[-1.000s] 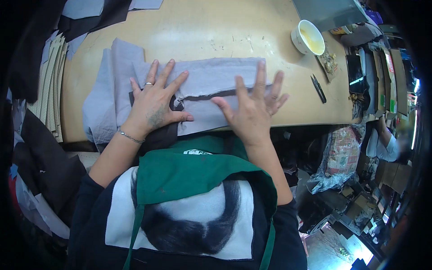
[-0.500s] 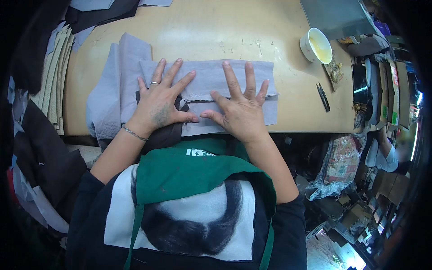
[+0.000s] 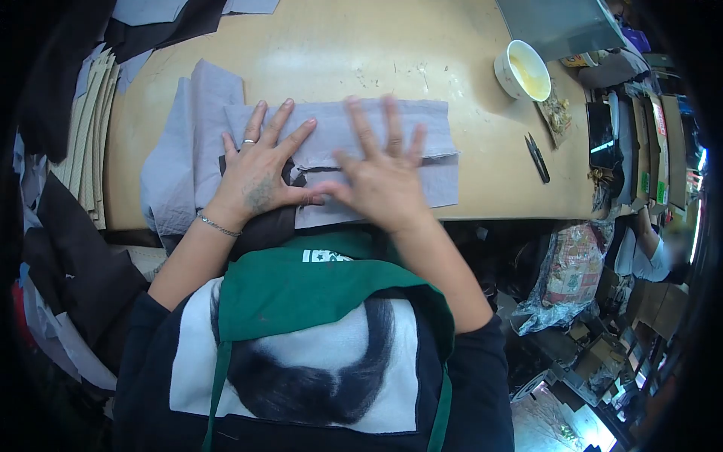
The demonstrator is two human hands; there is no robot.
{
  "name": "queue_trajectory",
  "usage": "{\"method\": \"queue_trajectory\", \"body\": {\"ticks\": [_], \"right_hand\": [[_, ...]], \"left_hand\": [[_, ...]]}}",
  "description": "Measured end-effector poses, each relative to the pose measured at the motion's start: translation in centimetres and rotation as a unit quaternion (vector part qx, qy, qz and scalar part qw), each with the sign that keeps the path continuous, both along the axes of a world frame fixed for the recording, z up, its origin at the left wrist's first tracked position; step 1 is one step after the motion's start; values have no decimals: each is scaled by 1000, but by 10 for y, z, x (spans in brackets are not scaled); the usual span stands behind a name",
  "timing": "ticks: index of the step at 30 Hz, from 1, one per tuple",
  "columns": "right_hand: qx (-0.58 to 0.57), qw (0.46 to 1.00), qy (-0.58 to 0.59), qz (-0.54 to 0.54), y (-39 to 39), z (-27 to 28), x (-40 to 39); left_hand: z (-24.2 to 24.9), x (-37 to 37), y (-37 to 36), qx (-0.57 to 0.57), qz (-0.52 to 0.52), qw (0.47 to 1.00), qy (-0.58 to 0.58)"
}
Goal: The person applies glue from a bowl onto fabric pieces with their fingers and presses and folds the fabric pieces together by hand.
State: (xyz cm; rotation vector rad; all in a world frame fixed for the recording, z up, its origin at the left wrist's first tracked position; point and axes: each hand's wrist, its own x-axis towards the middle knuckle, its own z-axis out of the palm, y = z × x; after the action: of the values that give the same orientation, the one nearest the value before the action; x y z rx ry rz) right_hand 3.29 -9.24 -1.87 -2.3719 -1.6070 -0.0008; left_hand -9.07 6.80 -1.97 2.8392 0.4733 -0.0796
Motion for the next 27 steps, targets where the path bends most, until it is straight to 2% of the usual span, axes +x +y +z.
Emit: {"method": "queue_trajectory", "body": {"ticks": [8,11,14,15,19,25,27], "right_hand": [[-67,982,-109,-137,-41,16,27],[10,985,-109,-137,-28,21,15],[12,1000,15,-24,-3,16,-6],[-3,1000,23,7,1,12,-10],[6,999,-1,-32,-16,5,11],[-64,980,-105,-154,-38,22,27],[0,996,-29,-84,-21,23,14]], "left_hand": [[1,1,0,-6,-2,1000,9],[3,1,-1,-9,1,1000,11],[1,2,-1,1,1,1000,9],[1,2,-1,0,-2,1000,8],[3,2,-1,-7,4,1000,11],[1,1,0,-11,3,1000,8],[1,0,-1,-13,3,1000,6]]}}
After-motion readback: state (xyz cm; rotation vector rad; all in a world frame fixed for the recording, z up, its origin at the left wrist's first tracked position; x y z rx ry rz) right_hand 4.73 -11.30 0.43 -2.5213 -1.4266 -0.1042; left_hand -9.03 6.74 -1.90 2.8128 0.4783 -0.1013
